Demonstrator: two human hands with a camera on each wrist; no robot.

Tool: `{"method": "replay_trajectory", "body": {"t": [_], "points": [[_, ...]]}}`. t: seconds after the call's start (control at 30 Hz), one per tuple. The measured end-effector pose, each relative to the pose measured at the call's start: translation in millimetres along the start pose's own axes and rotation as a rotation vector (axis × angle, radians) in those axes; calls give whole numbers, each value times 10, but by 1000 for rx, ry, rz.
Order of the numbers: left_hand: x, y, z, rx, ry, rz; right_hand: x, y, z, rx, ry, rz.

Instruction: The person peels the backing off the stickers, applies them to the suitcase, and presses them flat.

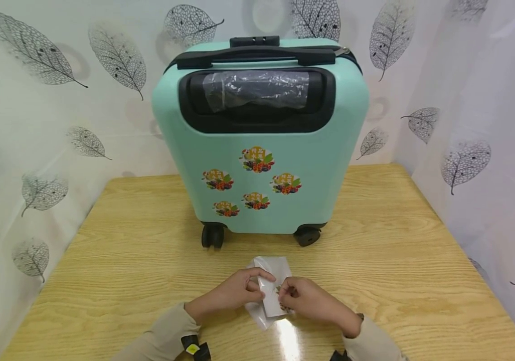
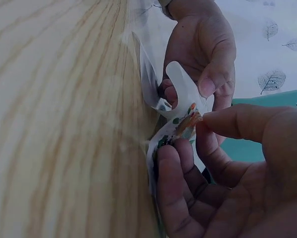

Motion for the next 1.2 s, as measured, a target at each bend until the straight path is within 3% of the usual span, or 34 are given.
{"method": "replay_trajectory", "body": {"t": [0.2, 0.43, 0.73, 0.87, 1.2], "points": [[-9, -18, 4, -28, -13, -5, -7, 25, 7, -19, 2, -22], [12, -86, 20, -59, -75, -27, 11, 57, 31, -60, 3, -32], [54, -67, 38, -351, -41, -28, 35, 80, 73, -33, 18, -31], [57, -67, 63, -432, -51, -33, 55, 93, 100, -39, 22, -18], [92, -67, 138, -430, -62, 18, 101, 147, 171, 4, 42, -21]]}}
Point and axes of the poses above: each hand's wrist, its own x-axis away from the middle knuckle, its own z-axis out of the back of the hand, y = z × x, the point moved 3 cm from there along -x, towards the middle knuckle, and after that the axes turned 1 degree about x, right-handed, at the moved point
